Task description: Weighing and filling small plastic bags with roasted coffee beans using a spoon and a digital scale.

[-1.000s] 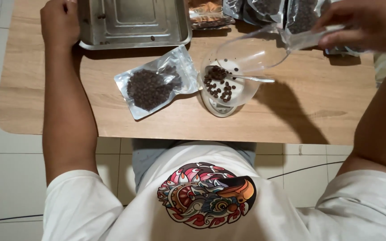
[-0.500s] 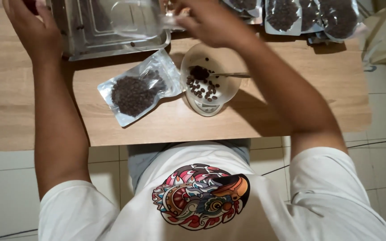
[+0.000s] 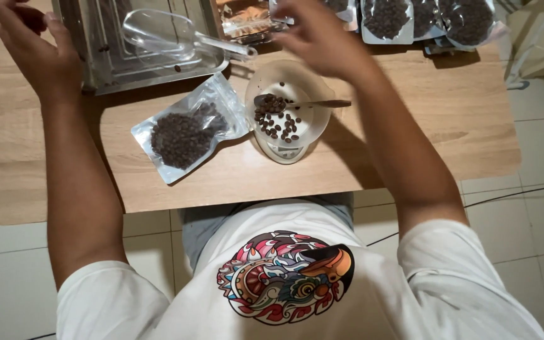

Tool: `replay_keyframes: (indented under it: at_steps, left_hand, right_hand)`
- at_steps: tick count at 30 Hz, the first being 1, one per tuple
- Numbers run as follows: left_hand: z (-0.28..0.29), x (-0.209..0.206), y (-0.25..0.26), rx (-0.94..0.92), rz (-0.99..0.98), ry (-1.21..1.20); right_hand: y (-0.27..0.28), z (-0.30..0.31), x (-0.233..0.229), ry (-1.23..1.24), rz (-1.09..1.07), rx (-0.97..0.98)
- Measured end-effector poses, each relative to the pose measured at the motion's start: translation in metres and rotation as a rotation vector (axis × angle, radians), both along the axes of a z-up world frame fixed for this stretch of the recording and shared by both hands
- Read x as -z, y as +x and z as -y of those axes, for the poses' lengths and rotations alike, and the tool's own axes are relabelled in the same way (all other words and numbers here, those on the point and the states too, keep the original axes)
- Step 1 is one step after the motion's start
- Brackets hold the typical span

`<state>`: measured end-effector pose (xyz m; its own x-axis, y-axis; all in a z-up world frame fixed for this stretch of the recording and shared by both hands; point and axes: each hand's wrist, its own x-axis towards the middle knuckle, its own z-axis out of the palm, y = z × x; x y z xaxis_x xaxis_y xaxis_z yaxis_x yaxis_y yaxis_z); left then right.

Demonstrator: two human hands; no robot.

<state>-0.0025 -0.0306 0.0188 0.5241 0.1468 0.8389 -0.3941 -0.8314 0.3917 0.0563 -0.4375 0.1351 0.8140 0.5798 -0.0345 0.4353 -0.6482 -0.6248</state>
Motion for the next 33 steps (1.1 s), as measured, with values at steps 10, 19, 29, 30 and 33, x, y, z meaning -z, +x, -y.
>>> replay_keyframes:
  at_steps: [10,19,29,30,33]
  left_hand:
    - [0.072,-0.033,-0.019,0.186,-0.161,0.033]
    - [0.166,-0.024,-0.1,0.284,-0.925,0.141]
    - [0.154,-0.001,-0.099,0.203,-0.942,0.142]
    - [0.154,0.0,-0.099,0.215,-0.901,0.129]
    - [0.154,-0.005,-0.1,0.238,-0.968,0.09]
  right_hand:
    - [-0.096,0.089,0.02,-0.044,-0.402,0.586]
    - [-0.079,0.083,0.039,0.087,-0.065,0.488]
    - [-0.072,0.073,0.044,0.409,-0.048,0.361]
    - [-0.074,0.072,0.049,0.559,-0.129,0.328]
    - [-0.071,0.058,0.066,0.611,-0.099,0.222]
